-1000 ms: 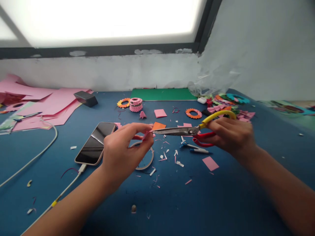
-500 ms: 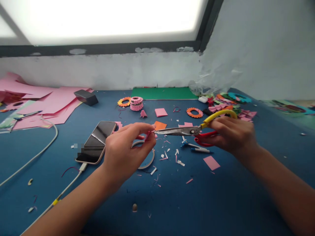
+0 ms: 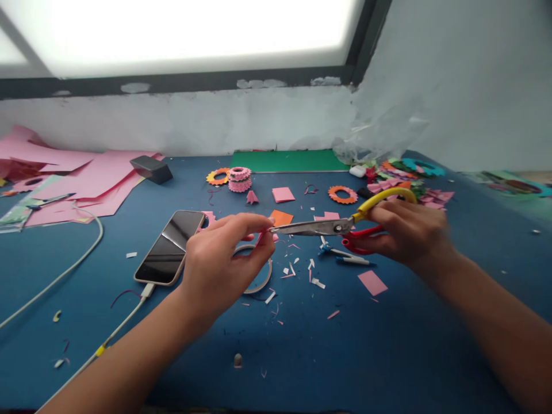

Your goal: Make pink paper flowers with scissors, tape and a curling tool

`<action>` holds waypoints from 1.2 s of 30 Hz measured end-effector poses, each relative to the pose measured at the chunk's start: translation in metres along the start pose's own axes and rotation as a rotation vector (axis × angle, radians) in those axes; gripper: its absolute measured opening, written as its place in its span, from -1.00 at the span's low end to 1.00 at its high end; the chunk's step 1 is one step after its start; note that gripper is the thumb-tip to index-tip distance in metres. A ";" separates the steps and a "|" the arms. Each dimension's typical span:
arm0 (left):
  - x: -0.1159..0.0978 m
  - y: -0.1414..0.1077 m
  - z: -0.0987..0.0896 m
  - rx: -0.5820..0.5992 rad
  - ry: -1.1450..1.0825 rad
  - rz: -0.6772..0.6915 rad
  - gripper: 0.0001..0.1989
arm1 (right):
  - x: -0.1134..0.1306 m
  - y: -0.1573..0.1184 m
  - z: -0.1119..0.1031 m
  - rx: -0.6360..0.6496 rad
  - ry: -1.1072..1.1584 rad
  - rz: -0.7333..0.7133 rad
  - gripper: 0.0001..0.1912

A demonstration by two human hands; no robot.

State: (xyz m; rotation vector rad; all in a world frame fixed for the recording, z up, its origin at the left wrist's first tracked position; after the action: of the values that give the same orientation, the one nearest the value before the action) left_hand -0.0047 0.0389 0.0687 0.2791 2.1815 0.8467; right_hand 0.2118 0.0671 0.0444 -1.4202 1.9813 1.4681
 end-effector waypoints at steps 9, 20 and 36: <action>0.000 -0.002 0.001 0.006 0.017 0.041 -0.84 | -0.001 0.001 -0.001 0.026 0.004 -0.010 -0.74; -0.007 -0.003 0.002 -0.009 0.099 0.136 -0.83 | -0.001 -0.003 0.003 0.100 0.042 -0.041 -0.80; 0.035 0.003 0.032 0.328 -0.227 -0.501 -0.89 | -0.039 -0.070 0.069 0.663 0.263 0.881 -0.51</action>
State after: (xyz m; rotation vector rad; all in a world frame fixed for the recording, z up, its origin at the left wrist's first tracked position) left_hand -0.0054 0.0719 0.0347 -0.0193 2.0351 0.1700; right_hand 0.2678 0.1464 0.0029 -0.4655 3.0711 0.6810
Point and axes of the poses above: each hand's wrist, its own y-axis towards the middle knuckle, its own z-axis out of the palm, x = y × z, the point moved 8 cm from there along y, towards the middle knuckle, and after that the axes turned 15 degrees about -z, right-handed, at the moved point
